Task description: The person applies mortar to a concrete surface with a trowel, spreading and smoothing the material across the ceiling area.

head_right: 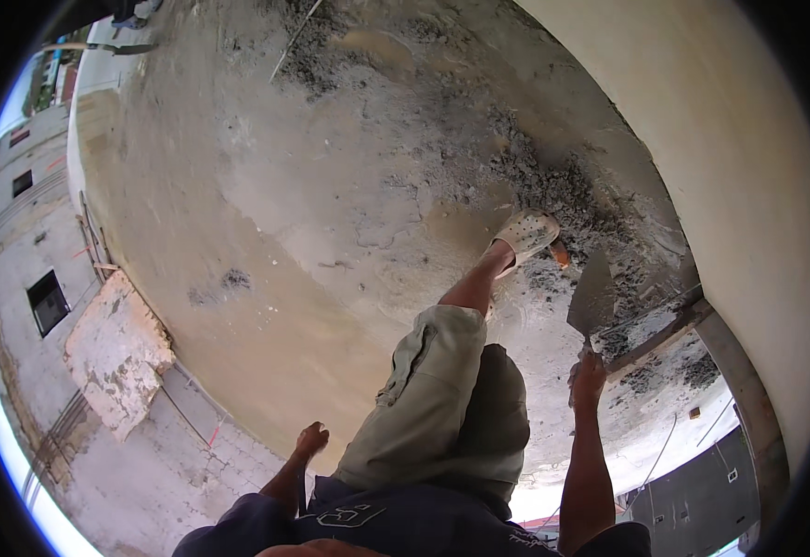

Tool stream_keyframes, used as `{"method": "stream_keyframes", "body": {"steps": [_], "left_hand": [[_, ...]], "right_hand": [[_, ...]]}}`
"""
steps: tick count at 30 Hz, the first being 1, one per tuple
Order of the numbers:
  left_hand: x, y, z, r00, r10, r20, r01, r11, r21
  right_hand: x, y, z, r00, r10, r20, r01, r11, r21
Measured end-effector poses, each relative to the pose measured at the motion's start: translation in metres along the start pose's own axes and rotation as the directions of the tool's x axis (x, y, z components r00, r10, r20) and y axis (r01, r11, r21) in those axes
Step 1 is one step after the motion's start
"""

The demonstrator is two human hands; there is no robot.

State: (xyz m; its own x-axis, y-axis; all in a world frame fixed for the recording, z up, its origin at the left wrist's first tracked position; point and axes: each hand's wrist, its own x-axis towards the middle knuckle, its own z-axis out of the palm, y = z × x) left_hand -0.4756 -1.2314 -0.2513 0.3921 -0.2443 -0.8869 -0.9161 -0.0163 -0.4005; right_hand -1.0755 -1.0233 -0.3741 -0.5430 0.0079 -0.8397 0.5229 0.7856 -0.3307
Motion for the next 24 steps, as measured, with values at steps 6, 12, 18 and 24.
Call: {"method": "stream_keyframes", "body": {"steps": [6,12,18,24], "left_hand": [[0.049,-0.065,-0.041,0.999,0.03,0.037,-0.016,0.945,-0.326],[0.043,0.152,-0.277,0.919,0.28,-0.279,-0.394,0.594,-0.702],[0.047,0.207,-0.35,0.603,0.679,-0.42,-0.625,0.729,0.281],[0.102,0.163,-0.415,0.717,0.629,-0.3,-0.665,0.747,-0.022]], "right_hand": [[-0.06,0.054,0.018,0.995,-0.025,-0.1,0.012,0.991,-0.134],[-0.114,0.034,0.026,0.971,0.021,-0.238,-0.099,0.942,-0.321],[-0.131,-0.08,0.15,0.974,-0.008,-0.227,-0.055,0.961,-0.27],[-0.158,-0.199,0.271,0.979,-0.098,-0.18,0.06,0.977,-0.207]]}}
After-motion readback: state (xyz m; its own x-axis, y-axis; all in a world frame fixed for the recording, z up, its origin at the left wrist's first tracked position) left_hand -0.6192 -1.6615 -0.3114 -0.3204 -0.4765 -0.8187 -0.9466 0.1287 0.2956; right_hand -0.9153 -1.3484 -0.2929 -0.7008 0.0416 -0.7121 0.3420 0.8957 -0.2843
